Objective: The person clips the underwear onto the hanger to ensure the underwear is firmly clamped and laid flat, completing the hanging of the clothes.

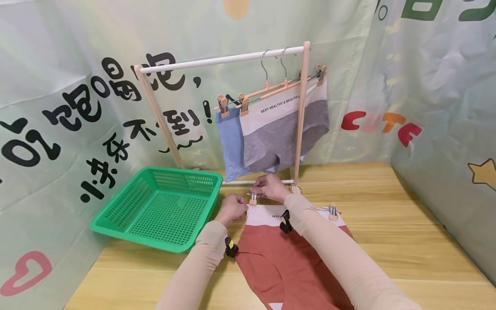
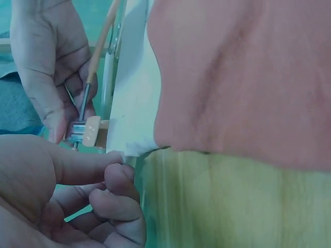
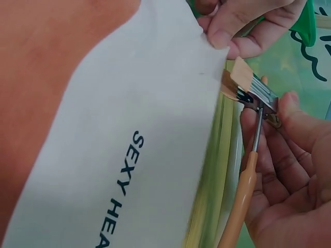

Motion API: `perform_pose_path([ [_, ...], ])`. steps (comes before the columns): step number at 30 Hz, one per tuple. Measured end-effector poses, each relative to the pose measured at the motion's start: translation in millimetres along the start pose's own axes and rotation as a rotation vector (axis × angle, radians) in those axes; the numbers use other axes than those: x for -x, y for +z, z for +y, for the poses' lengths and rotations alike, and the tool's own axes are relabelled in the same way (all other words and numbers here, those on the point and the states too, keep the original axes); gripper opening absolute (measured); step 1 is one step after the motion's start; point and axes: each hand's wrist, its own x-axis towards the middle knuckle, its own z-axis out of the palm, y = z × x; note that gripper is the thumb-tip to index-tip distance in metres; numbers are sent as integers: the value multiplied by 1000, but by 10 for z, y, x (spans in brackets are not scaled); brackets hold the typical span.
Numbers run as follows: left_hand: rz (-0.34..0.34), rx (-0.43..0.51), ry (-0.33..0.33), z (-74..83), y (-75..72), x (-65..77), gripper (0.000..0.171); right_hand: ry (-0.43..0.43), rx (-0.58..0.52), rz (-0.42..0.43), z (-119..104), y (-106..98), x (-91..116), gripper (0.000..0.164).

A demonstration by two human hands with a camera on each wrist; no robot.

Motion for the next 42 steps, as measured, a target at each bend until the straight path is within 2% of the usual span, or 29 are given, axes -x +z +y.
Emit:
perform_pose_path([
  [5, -9, -6, 5, 2, -15, 11, 9, -12, -15, 1, 31, -4, -15, 15],
  [12, -28, 37, -13, 17, -26, 6, 11, -54, 55, 2, 72, -15, -28, 16],
  [26, -6, 88, -43, 58, -12, -15, 6, -55, 124, -56, 105, -7, -3, 19],
  [35, 13, 52, -40, 4, 15, -57, 5, -76, 186, -83, 121, 4, 16, 24],
  [42, 12, 23, -34, 0, 24, -59, 4, -76, 257, -63, 153, 59, 15, 28],
])
